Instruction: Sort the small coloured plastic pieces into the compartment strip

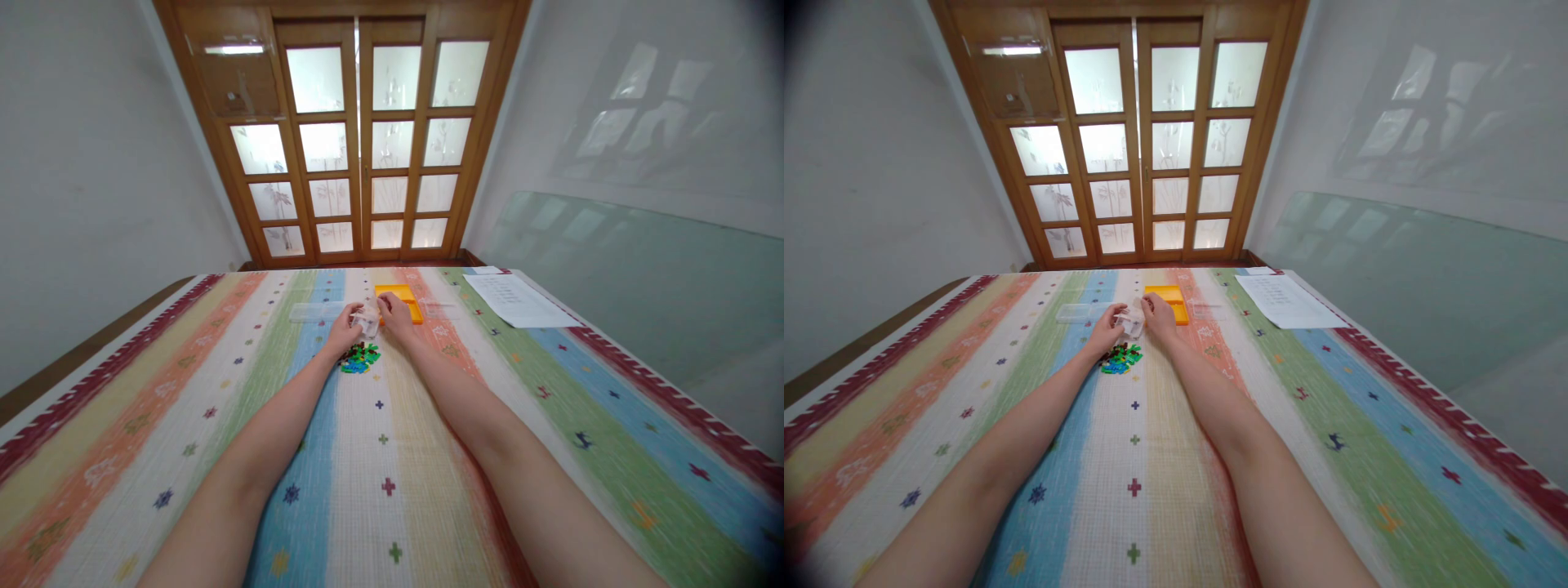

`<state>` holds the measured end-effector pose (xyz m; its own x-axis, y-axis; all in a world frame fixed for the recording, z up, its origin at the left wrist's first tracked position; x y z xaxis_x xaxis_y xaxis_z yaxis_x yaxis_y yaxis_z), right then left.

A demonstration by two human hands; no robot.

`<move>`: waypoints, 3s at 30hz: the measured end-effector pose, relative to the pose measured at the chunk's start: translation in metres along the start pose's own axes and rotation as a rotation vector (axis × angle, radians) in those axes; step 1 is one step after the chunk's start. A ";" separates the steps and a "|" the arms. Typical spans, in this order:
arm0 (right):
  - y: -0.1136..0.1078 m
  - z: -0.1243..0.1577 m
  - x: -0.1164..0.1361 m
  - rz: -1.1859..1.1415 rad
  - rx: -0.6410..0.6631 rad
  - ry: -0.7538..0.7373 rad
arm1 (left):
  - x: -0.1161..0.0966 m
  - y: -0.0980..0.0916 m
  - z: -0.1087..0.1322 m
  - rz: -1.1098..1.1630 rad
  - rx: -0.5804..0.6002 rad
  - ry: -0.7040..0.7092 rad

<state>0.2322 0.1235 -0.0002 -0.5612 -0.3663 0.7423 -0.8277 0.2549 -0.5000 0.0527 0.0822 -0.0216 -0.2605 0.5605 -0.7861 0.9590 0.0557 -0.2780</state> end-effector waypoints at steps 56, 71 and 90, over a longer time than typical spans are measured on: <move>0.018 0.023 0.020 0.440 0.309 -0.361 | -0.005 -0.037 0.008 -0.810 -0.037 -0.104; 0.017 0.022 0.016 0.494 0.330 -0.230 | -0.027 -0.034 0.007 -1.072 0.052 -0.107; 0.012 0.020 0.020 0.520 0.272 -0.173 | -0.010 -0.038 0.002 -1.002 0.117 -0.087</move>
<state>0.2112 0.1016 0.0002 -0.8660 -0.4008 0.2991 -0.4047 0.2102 -0.8900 0.0191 0.0724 -0.0045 -0.9511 0.2374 -0.1976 0.2787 0.3837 -0.8804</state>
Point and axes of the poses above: each hand's wrist, its own z-axis away from the middle knuckle, its own y-axis out of the palm, x = y × z, the point moved 4 cm from there along -z, towards the middle knuckle, and after that the axes turned 10 degrees about y, right-handed, at the moved point
